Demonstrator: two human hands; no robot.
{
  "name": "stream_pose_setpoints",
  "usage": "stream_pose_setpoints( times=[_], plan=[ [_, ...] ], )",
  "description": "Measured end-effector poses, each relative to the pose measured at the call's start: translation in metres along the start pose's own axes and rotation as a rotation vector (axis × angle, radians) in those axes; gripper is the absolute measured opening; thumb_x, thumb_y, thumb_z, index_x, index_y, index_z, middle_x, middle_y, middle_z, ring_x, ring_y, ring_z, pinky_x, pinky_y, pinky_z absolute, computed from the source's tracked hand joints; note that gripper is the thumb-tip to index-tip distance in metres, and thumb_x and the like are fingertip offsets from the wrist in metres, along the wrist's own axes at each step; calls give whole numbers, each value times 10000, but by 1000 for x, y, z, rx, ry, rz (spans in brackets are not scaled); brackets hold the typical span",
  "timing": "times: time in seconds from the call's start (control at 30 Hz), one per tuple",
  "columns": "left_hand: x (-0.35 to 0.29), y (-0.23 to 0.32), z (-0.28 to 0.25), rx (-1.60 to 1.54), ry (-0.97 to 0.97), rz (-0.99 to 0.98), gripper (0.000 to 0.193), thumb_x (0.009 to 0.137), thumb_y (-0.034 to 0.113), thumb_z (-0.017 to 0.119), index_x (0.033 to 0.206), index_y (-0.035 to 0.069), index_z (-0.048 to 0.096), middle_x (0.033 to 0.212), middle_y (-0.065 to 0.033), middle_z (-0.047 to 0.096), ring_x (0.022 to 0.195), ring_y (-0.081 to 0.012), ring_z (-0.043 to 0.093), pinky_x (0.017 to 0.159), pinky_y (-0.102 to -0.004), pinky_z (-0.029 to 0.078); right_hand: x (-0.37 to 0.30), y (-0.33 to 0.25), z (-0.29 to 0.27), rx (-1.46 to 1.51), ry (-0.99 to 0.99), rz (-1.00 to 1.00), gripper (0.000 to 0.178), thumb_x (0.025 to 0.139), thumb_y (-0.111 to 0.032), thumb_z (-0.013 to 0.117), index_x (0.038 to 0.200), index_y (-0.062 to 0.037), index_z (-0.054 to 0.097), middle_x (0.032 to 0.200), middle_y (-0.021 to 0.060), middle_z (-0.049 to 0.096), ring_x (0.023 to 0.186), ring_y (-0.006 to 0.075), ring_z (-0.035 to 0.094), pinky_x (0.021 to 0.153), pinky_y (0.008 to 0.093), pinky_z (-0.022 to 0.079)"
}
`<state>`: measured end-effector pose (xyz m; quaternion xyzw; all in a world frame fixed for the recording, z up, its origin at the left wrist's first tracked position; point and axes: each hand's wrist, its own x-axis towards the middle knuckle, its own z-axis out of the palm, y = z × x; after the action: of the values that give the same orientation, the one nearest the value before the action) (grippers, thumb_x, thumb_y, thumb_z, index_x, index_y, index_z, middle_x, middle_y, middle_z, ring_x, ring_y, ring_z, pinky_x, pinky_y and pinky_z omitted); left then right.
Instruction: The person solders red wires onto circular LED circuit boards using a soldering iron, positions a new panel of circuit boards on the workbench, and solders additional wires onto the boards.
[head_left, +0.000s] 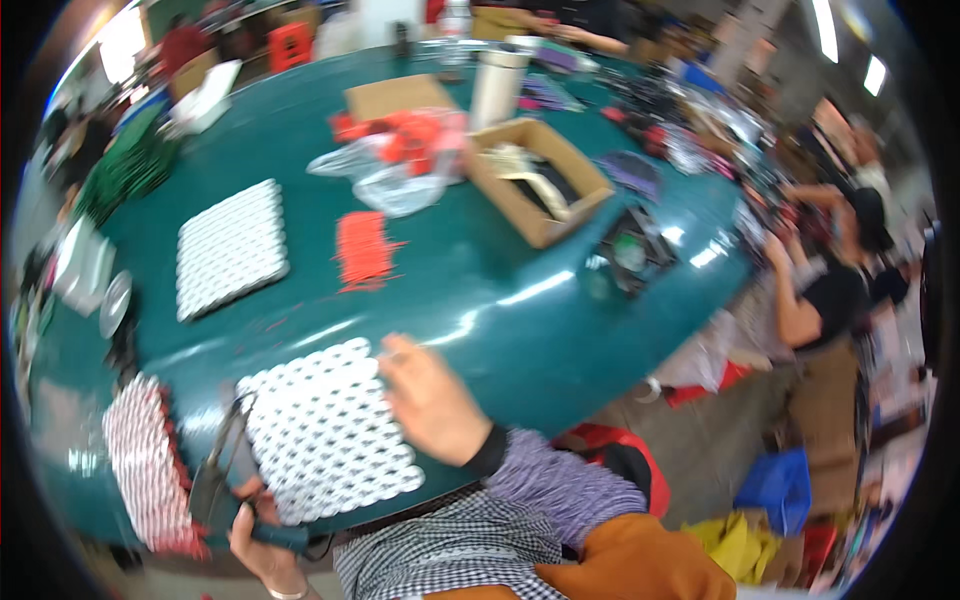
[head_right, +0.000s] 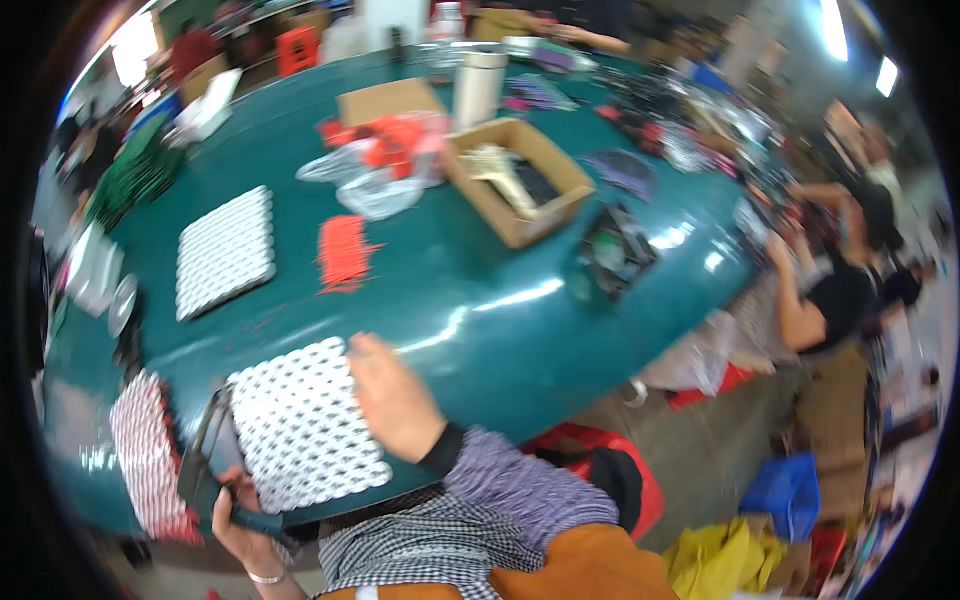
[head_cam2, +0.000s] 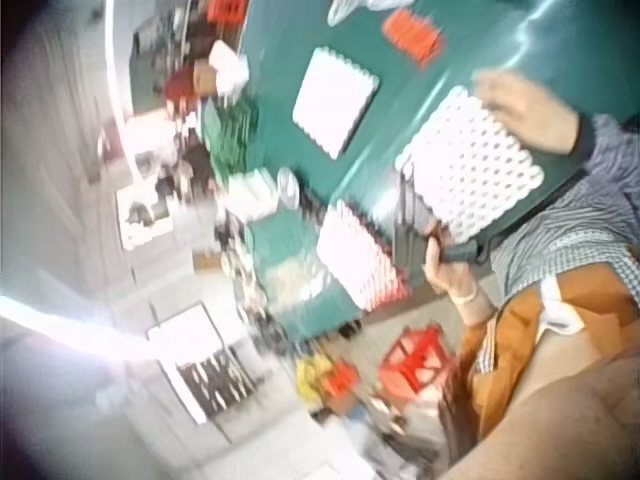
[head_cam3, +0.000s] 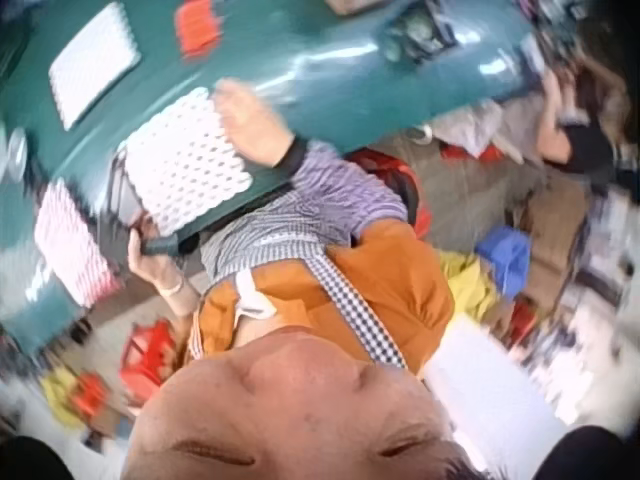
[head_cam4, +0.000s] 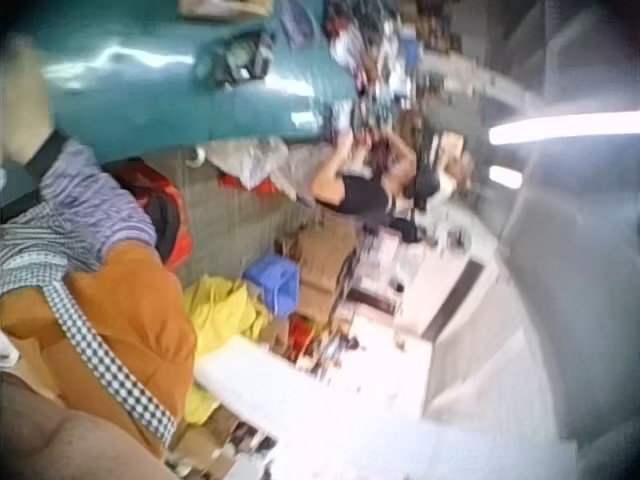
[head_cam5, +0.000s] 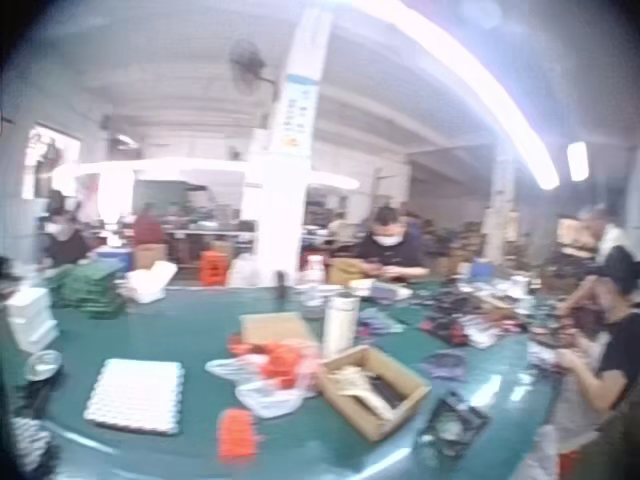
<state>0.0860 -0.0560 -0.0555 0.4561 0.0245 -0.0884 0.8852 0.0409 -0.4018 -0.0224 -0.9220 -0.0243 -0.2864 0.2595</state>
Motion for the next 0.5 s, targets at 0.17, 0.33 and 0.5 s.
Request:
stream_pose_setpoints(
  times=[0.17,0.33,0.5],
  plan=[
    [-14,16,28,-8,140,61,440,771,106,697,1185,-14,607,1063,-147,669,1052,-279,622,877,-408,505,68,43,20,-29,14,-28,345,830,-22,642,1164,57,604,1192,185,590,1195,352,545,993,420,478],
    [-10,11,23,-60,123,34,441,784,104,690,1201,-10,600,1090,-128,658,1085,-266,604,870,-402,507,108,76,64,-356,12,-152,228,775,-71,614,978,31,627,1001,138,593,964,305,567,837,399,492],
    [-14,29,30,10,12,-64,388,953,170,530,1191,-125,609,1197,-224,644,1121,-322,600,1038,-433,467,117,99,115,-620,140,-181,101,726,-91,598,770,-17,651,835,136,575,886,299,551,788,395,466]
  ],
)
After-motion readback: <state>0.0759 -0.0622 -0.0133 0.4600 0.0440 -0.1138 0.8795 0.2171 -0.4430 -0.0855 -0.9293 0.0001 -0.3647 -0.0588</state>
